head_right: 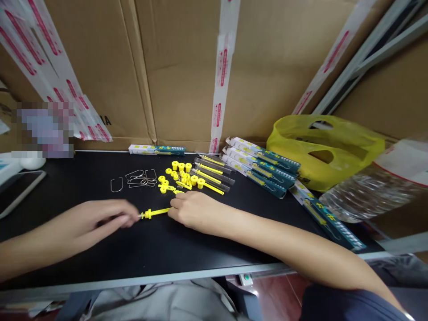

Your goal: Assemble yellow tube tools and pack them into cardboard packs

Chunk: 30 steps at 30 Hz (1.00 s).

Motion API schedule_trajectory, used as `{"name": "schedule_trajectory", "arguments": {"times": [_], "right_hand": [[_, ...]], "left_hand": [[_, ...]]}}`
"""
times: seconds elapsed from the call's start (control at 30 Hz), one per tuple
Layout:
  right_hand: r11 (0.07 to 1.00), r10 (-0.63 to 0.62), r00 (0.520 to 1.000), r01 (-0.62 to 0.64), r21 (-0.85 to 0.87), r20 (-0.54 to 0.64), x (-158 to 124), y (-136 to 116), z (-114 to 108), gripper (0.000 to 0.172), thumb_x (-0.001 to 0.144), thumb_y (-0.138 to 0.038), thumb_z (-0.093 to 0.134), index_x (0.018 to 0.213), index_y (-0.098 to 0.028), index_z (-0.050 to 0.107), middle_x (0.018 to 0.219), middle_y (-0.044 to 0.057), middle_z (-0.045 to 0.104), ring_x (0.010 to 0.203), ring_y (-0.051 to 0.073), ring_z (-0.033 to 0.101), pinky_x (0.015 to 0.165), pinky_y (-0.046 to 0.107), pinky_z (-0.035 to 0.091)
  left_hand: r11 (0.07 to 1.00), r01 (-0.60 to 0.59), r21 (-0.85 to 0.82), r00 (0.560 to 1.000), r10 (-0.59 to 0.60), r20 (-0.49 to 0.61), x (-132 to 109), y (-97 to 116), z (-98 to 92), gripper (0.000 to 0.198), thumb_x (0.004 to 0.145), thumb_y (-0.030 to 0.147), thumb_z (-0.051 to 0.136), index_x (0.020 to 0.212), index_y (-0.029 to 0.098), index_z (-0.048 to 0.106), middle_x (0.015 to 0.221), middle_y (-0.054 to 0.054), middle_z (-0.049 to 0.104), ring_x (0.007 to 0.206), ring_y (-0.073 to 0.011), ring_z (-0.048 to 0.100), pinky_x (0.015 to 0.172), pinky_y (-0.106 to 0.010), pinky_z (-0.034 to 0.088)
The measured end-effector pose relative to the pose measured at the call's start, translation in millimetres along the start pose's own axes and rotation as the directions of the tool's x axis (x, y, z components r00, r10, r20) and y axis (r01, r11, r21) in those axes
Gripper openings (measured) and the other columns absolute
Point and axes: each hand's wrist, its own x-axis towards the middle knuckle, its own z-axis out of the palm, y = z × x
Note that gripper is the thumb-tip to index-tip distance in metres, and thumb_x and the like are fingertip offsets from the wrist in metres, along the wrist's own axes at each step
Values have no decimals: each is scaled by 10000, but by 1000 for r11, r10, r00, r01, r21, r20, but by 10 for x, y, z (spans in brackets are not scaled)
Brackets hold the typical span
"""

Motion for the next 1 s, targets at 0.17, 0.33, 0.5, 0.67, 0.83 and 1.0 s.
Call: {"name": "schedule_trajectory", "arguments": {"times": [0.17, 0.33, 0.5, 0.67, 0.83, 1.0], "right_hand": [[990, 104, 978, -119, 73, 182, 104, -44, -166, 64, 847, -102, 548, 843, -126, 608, 813, 77, 662, 670, 161, 600, 566, 266, 380], [957, 112, 992, -124, 262, 62, -78, 80, -57, 91, 835, -129, 528, 894, -156, 593, 860, 56, 646, 728, 146, 598, 630, 240, 424], [920, 245, 967, -208, 333, -72, -262, 215, 103, 252, 814, -64, 472, 1008, -176, 588, 1036, 74, 592, 895, 167, 576, 746, 267, 460], [888, 217, 974, -224, 402, 65, -258, 214, 70, 292, 798, -47, 500, 1046, -178, 583, 993, 69, 593, 886, 179, 567, 772, 292, 463], [847, 243, 962, -271, 458, 122, -261, 201, 42, 275, 768, 5, 482, 969, -161, 570, 896, 49, 586, 788, 153, 541, 713, 264, 430], [815, 256, 950, -312, 489, 180, -277, 237, 23, 306, 707, 11, 502, 953, -163, 555, 834, 21, 561, 700, 130, 490, 641, 231, 393]], "left_hand": [[951, -137, 279, 990, 127, 54, 569, 36, 368, 155, 887, 278, 529, 990, 185, 599, 983, -71, 630, 939, -249, 582, 787, -355, 468], [973, -137, 185, 991, 135, 21, 601, -22, 564, 117, 917, 217, 433, 896, 196, 547, 886, -42, 611, 849, -205, 565, 734, -315, 443], [990, -70, 119, 996, 76, -46, 569, -79, 557, 110, 931, 228, 399, 909, 192, 501, 891, -39, 603, 851, -203, 572, 744, -323, 438], [996, -59, 74, 993, 67, -98, 615, -90, 561, 140, 946, 240, 361, 941, 203, 496, 918, -31, 625, 847, -191, 587, 753, -319, 444], [993, -94, 72, 991, 100, -91, 605, -91, 550, 132, 941, 249, 379, 960, 208, 503, 932, -27, 640, 848, -192, 594, 749, -315, 444], [995, -90, 51, 987, 96, -126, 594, -97, 553, 121, 940, 256, 392, 980, 213, 498, 932, -17, 644, 828, -184, 610, 723, -296, 443]]}}
